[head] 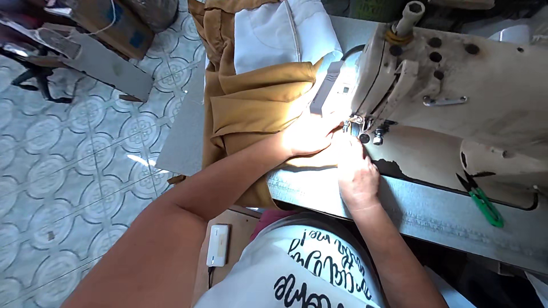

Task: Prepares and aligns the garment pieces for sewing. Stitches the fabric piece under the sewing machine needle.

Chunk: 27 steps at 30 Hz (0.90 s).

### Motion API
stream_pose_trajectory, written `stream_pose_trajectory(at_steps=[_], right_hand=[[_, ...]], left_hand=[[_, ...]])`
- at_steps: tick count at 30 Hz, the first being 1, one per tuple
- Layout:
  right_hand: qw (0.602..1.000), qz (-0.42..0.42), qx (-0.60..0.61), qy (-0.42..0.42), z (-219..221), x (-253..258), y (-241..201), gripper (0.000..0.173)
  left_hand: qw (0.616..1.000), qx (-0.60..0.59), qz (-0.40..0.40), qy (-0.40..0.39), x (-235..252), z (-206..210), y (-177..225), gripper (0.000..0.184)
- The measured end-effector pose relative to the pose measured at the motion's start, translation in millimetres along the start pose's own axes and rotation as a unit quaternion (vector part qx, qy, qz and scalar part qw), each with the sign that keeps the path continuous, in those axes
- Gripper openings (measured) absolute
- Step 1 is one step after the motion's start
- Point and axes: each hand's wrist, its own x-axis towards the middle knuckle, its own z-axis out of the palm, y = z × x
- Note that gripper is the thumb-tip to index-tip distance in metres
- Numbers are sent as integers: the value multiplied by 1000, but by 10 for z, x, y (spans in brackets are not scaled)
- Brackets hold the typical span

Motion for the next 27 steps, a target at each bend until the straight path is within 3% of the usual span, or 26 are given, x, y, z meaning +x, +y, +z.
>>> stream_pose_trajectory(at_steps=[3,12,27], right_hand=[[1000,13,-3,8,6,-1,-57,36],[997,67,-17,-40,-29,27,-171,42],[997,61,-25,-36,-22,52,-196,44]], left_hand=[[999,-5,-10,-48,27,-60,-21,38],[997,15,0,-79,75,-92,-57,37],[991,-15,-8,-136,126,-147,-164,37]])
